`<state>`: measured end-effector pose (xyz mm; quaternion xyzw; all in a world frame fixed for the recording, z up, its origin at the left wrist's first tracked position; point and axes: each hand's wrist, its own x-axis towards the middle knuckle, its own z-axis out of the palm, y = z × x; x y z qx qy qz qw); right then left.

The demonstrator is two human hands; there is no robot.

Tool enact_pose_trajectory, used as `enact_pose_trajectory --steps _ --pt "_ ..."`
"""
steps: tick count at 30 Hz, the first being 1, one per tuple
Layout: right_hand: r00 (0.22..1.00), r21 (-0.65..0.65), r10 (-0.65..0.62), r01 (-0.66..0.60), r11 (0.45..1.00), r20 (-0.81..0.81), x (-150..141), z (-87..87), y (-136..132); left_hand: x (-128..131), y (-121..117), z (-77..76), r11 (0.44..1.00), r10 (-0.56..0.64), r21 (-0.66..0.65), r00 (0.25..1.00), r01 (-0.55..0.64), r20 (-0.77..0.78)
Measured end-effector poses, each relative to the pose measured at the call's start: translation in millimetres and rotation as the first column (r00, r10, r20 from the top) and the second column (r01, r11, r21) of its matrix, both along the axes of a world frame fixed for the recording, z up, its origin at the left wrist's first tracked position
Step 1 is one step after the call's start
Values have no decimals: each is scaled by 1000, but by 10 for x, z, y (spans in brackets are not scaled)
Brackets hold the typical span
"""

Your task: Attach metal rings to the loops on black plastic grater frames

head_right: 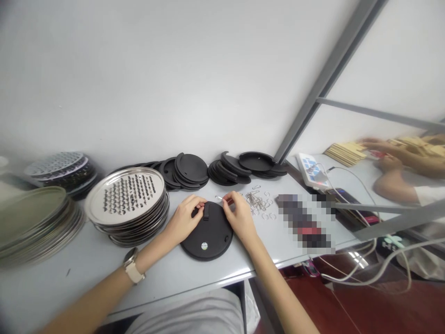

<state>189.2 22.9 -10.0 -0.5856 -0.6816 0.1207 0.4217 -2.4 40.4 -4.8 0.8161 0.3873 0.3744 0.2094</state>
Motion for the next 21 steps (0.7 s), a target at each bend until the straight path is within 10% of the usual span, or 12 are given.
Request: enact_pose_trajectory --steps 6,21 --pt "987 40 -157 155 987 40 130 -98 105 -2 -1 -28 1000 12 6 1000 -11 -5" --pt "955 28 151 -163 986 255 48 -58 400 -155 -268 138 1000 13 5 989 -12 -146"
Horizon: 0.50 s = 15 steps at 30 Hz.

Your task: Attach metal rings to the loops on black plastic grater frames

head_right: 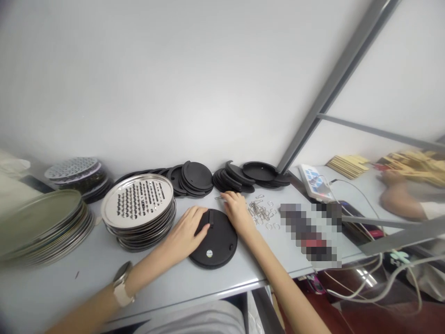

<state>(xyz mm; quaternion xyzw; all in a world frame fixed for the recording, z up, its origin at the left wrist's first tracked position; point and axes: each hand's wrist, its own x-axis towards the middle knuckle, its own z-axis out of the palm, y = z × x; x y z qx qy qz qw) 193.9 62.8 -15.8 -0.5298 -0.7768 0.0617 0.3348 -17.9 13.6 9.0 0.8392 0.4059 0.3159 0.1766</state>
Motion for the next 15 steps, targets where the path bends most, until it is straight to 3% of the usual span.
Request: enact_pose_trajectory --steps 3,7,10,15 --pt "992 -37 113 -111 993 50 -29 31 173 -144 -175 -15 1000 -27 -14 994 25 -103" --pt "993 -68 118 -115 991 30 -15 15 278 -297 -305 -104 993 -68 -114 972 42 -227" --pt "996 -84 82 -84 993 -35 26 63 221 -322 -315 -150 990 -78 -130 968 48 -238" --pt "971 -146 70 -105 984 -226 73 292 -11 -288 -293 -192 995 -64 -92 968 43 -243"
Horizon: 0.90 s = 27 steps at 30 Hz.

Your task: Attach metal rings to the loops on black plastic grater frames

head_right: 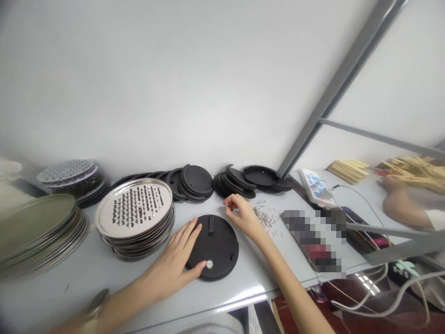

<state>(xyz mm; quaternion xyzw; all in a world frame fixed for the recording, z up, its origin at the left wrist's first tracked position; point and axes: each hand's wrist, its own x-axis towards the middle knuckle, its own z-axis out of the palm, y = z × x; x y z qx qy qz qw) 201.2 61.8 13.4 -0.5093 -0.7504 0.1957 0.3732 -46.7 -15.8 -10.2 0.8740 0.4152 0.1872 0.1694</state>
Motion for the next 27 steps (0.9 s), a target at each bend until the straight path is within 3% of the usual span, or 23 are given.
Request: enact_pose_trajectory --steps 4,9,15,21,27 --pt "985 -138 49 -72 988 -166 -5 52 -116 8 3 -31 1000 -5 12 1000 5 -6" --pt "970 -283 90 -154 947 -226 10 -22 -196 18 -2 -37 1000 -1 -7 1000 1 -5" --pt "995 -244 10 -34 969 -99 36 -42 -262 35 -3 -62 1000 4 4 999 -4 40" --pt "997 -280 28 -49 959 -77 33 -41 -263 41 9 -66 1000 -9 0 1000 9 11" --pt "997 -291 68 -56 955 30 27 118 -293 55 -8 -46 1000 6 12 1000 -6 -17"
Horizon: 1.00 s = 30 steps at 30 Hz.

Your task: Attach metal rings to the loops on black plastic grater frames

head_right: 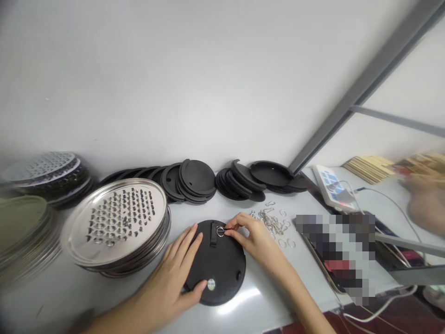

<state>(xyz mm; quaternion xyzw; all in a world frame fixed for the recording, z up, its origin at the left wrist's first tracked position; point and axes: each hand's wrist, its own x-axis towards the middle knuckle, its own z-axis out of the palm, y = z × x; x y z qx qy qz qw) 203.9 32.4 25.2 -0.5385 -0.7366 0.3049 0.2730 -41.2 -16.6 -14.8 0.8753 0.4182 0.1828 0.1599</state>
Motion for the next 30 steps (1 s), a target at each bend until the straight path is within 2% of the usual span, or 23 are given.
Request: enact_pose_trajectory --steps 4,7,10,15,23,27,30 --pt "998 50 -57 57 997 -6 23 107 -68 4 3 7 1000 2 2 1000 -2 -23" --pt "999 24 -7 8 1000 -44 14 137 -112 1 6 17 1000 1 -6 1000 -1 -29" --pt "993 -20 30 -32 999 -116 -47 85 -116 3 -1 26 1000 4 -12 999 -4 -39" --pt "974 -52 -42 31 998 -224 -167 -66 -60 3 -22 39 1000 21 -6 998 -21 -55" --pt "992 5 85 -85 996 -92 -111 -37 -123 13 36 103 987 -68 135 992 83 -109" --pt "988 121 149 -154 981 48 -60 -74 -121 61 83 114 982 -61 172 995 74 -79" --pt "962 241 204 -244 939 181 -36 -123 -52 77 102 88 979 -31 200 998 42 -58"
